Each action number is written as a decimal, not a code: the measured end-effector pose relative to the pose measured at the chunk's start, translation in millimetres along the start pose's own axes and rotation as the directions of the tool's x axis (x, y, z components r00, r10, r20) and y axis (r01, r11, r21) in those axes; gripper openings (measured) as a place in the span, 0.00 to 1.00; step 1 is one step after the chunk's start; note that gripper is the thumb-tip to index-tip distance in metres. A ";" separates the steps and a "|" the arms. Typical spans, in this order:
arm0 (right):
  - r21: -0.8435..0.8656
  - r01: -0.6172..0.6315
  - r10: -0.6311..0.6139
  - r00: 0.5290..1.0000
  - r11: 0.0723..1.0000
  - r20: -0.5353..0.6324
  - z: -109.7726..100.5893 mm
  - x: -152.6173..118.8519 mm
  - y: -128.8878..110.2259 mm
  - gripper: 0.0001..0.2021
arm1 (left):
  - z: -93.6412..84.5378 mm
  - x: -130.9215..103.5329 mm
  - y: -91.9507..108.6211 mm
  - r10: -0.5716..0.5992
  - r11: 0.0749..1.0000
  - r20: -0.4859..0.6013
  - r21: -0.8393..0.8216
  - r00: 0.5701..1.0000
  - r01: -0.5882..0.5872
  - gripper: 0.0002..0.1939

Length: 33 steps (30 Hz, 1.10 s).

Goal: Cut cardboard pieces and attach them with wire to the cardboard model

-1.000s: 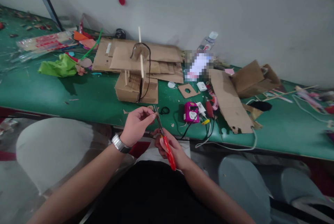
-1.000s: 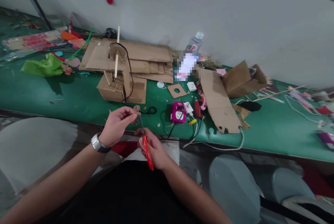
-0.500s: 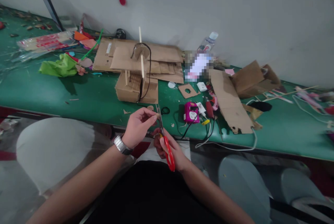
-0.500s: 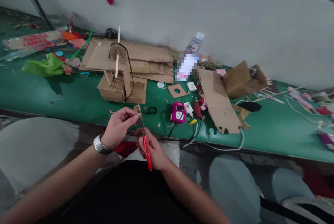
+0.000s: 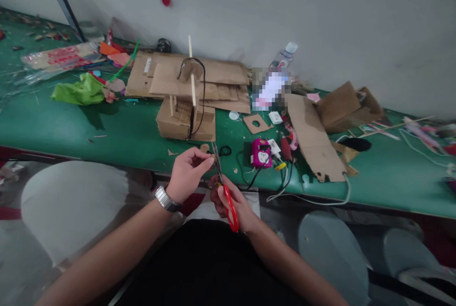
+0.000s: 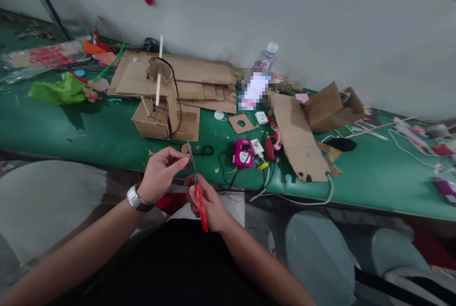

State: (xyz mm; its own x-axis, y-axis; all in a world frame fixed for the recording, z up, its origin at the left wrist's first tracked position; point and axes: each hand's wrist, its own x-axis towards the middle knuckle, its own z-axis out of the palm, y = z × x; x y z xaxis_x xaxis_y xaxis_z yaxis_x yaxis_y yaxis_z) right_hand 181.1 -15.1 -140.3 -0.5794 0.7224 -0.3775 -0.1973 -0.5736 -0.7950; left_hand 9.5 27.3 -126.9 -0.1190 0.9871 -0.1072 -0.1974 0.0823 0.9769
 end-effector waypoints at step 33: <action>-0.182 0.070 -0.063 0.997 0.981 0.042 -2.9 -2.4 0.4 0.27 | -10.0 1.7 9.0 0.098 0.983 0.009 0.158 0.995 -0.099 0.07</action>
State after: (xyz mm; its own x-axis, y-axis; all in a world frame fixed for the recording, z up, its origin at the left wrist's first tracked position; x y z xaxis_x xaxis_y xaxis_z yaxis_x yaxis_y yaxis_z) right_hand 184.6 -15.9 -141.1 -0.5987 0.7403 -0.3057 -0.0902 -0.4416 -0.8926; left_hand -2.3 28.3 -120.1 -0.1289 0.9916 -0.0090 -0.0287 0.0053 0.9996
